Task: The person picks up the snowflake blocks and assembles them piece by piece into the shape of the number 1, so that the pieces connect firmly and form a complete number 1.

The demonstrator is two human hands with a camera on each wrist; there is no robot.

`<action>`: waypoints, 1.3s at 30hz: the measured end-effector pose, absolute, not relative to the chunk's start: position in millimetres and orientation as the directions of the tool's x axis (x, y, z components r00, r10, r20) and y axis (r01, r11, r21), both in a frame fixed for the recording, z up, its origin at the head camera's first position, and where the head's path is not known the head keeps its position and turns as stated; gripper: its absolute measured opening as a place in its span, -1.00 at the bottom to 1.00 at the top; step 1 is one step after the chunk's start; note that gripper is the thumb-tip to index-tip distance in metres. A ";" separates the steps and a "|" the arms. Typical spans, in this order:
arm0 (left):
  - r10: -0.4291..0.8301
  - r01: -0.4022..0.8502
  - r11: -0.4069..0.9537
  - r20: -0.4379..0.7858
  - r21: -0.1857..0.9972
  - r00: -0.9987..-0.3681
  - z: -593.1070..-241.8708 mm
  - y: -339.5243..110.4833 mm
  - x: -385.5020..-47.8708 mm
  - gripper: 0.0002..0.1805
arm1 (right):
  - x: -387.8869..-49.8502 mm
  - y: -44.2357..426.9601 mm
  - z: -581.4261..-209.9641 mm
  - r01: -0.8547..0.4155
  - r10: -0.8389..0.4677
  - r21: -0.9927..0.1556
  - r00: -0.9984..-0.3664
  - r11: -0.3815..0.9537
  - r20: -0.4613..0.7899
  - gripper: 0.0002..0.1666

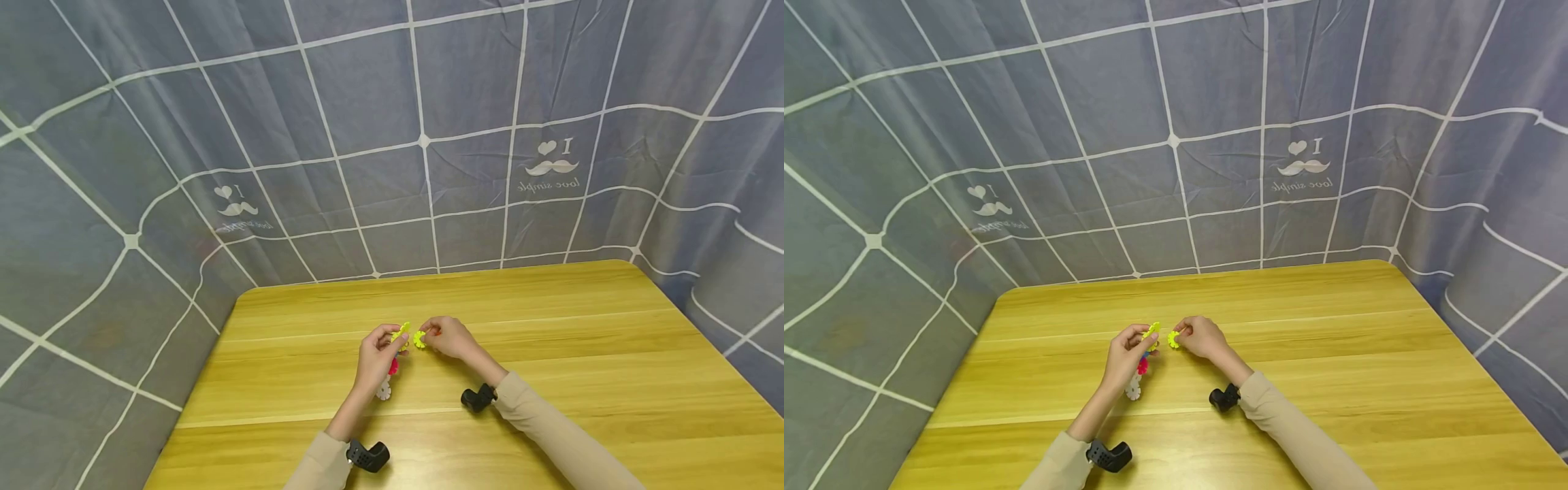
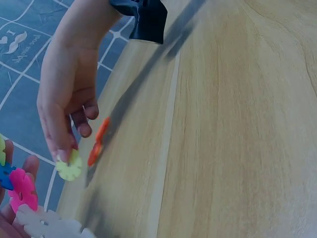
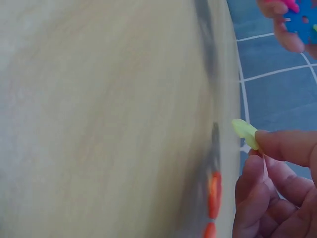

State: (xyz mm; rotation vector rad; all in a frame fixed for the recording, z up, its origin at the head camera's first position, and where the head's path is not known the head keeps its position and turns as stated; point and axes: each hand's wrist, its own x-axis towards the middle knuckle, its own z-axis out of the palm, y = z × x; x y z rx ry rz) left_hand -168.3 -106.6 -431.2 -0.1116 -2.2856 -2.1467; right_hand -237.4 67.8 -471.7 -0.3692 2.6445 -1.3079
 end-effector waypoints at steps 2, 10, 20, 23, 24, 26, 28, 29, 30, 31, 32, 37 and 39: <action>0.053 0.061 0.063 0.058 0.996 -0.997 -432.1 -106.5 -167.8 -0.73 | -236.5 69.7 -469.2 -0.152 -0.281 -0.805 -0.959 0.574 -0.020 -0.78; 0.051 0.091 0.090 0.087 0.992 -0.995 -433.9 -106.3 -166.8 -0.73 | -234.9 78.2 -456.4 -0.162 -0.235 -0.797 -0.972 0.582 0.026 -0.78; 0.058 0.066 0.052 0.063 0.996 -0.996 -441.8 -104.5 -171.8 -0.71 | -227.8 86.3 -441.8 -0.195 -0.226 -0.816 -0.971 0.544 0.082 -0.75; 0.054 0.062 0.042 0.060 0.997 -0.997 -453.7 -104.7 -177.1 -0.70 | -225.6 88.1 -438.5 -0.216 -0.226 -0.818 -0.968 0.533 0.109 -0.75; 0.049 0.061 0.045 0.059 0.997 -0.997 -457.6 -104.6 -178.8 -0.69 | -224.8 88.6 -437.3 -0.221 -0.225 -0.819 -0.967 0.529 0.116 -0.75; 0.043 0.064 0.053 0.062 0.997 -0.997 -463.9 -104.3 -181.3 -0.68 | -223.4 89.5 -435.4 -0.231 -0.221 -0.820 -0.966 0.523 0.131 -0.75; 0.040 0.074 0.059 0.071 0.996 -0.997 -466.6 -103.6 -182.0 -0.67 | -221.9 90.2 -433.7 -0.238 -0.216 -0.824 -0.966 0.515 0.144 -0.75; 0.040 0.078 0.062 0.075 0.995 -0.996 -467.3 -103.4 -181.9 -0.67 | -220.8 90.4 -432.5 -0.240 -0.214 -0.827 -0.965 0.508 0.149 -0.75; 0.042 0.083 0.064 0.080 0.995 -0.996 -467.6 -103.1 -181.7 -0.67 | -219.9 90.6 -431.4 -0.241 -0.212 -0.833 -0.965 0.498 0.153 -0.74; 0.043 0.084 0.064 0.082 0.994 -0.996 -467.6 -102.9 -181.2 -0.67 | -218.9 90.9 -430.5 -0.243 -0.211 -0.838 -0.965 0.488 0.157 -0.74; 0.044 0.086 0.062 0.084 0.994 -0.996 -467.3 -102.6 -180.7 -0.68 | -217.9 91.1 -429.3 -0.245 -0.210 -0.844 -0.964 0.477 0.161 -0.74; 0.057 0.092 0.081 0.087 0.992 -0.995 -465.2 -101.5 -177.8 -0.69 | -213.2 92.0 -424.2 -0.258 -0.214 -0.860 -0.960 0.441 0.178 -0.72; 0.067 0.096 0.085 0.091 0.992 -0.994 -461.5 -100.7 -175.6 -0.69 | -211.9 92.1 -423.1 -0.262 -0.215 -0.859 -0.959 0.440 0.183 -0.73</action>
